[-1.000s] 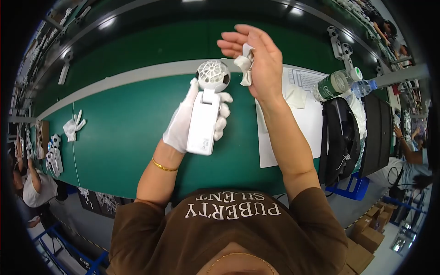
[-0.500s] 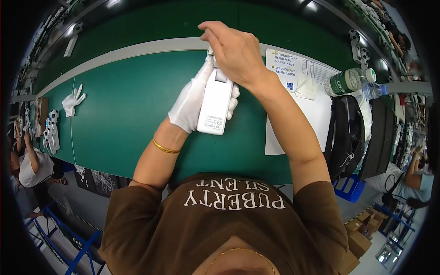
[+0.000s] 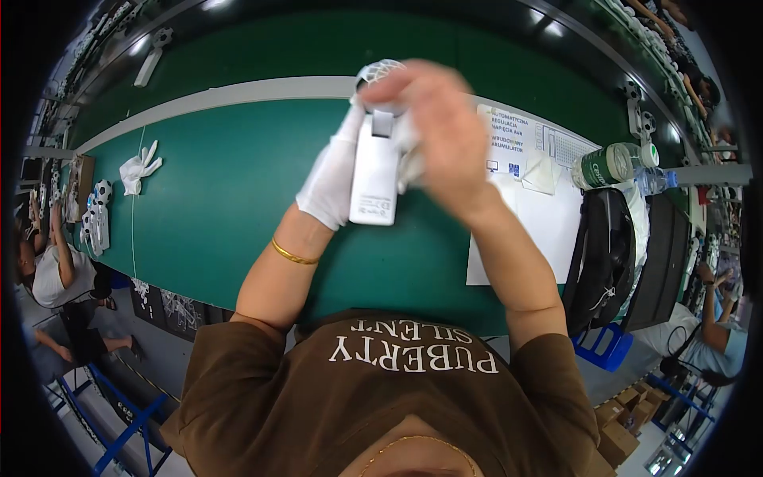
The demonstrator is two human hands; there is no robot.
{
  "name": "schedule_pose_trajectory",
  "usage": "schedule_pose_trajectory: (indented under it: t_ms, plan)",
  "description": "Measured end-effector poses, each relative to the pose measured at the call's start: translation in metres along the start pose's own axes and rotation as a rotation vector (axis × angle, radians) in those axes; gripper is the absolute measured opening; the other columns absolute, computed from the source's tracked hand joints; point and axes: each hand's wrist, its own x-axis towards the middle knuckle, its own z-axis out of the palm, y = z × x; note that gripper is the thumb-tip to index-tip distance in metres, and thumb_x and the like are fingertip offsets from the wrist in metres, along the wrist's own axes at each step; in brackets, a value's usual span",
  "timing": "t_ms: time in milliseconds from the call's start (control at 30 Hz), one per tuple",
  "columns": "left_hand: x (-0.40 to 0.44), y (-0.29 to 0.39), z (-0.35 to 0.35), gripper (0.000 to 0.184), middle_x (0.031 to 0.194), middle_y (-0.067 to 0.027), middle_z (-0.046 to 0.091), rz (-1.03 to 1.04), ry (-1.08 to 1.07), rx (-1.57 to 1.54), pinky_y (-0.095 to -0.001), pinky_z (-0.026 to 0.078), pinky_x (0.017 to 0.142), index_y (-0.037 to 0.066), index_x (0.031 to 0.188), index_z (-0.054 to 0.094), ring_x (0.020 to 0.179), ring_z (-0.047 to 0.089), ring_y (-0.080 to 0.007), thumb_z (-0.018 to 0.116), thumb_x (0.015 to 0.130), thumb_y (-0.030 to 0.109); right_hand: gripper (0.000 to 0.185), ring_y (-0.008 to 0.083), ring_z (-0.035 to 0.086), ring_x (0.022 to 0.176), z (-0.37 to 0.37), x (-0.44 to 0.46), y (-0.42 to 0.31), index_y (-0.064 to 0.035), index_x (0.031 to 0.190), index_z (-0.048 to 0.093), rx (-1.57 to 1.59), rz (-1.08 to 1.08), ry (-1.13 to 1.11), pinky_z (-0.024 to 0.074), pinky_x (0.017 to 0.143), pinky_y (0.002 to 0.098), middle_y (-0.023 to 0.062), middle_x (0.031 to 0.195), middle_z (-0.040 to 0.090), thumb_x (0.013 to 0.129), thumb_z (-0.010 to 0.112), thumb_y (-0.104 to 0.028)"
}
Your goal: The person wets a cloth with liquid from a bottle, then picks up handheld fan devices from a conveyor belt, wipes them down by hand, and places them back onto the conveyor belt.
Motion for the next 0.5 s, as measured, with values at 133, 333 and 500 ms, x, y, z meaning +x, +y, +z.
schedule_pose_trajectory:
  t_ms: [133, 333, 500]
  plan:
    - [0.001, -0.044, -0.040, 0.047, 0.088, -0.0084, 0.063, 0.188, 0.118, 0.269, -0.0287, 0.054, 0.075, 0.010, 0.116, 0.054, 0.086, 0.061, -0.0158, 0.035, 0.100, 0.049, 0.035, 0.0221, 0.059, 0.110, 0.022, -0.008, 0.014, -0.0078, 0.104, 0.064, -0.707, -0.460, -0.396, 0.0308, 0.107, 0.0527, 0.0015, 0.097, 0.069, 0.069, 0.063, -0.004]
    - [-0.005, -0.020, 0.006, 0.038, 0.084, -0.0030, 0.062, 0.045, 0.281, 0.129, -0.0269, 0.054, 0.060, 0.015, 0.116, 0.052, 0.070, 0.062, -0.0128, 0.037, 0.101, 0.047, 0.032, 0.0214, 0.063, 0.106, 0.003, 0.019, 0.020, -0.0061, 0.106, 0.064, -0.811, -0.527, -0.271, 0.0275, 0.110, 0.0536, 0.0050, 0.089, 0.070, 0.075, 0.059, -0.002]
    - [0.003, -0.004, 0.021, 0.045, 0.080, -0.0040, 0.062, -0.074, 0.267, 0.348, -0.0263, 0.053, 0.057, 0.007, 0.113, 0.058, 0.065, 0.061, -0.0130, 0.040, 0.099, 0.046, 0.031, 0.0269, 0.066, 0.089, -0.018, 0.021, 0.038, 0.0026, 0.124, 0.047, 0.123, 0.172, 0.369, 0.0516, 0.084, 0.0347, 0.0187, 0.089, 0.068, 0.101, 0.034, -0.014]
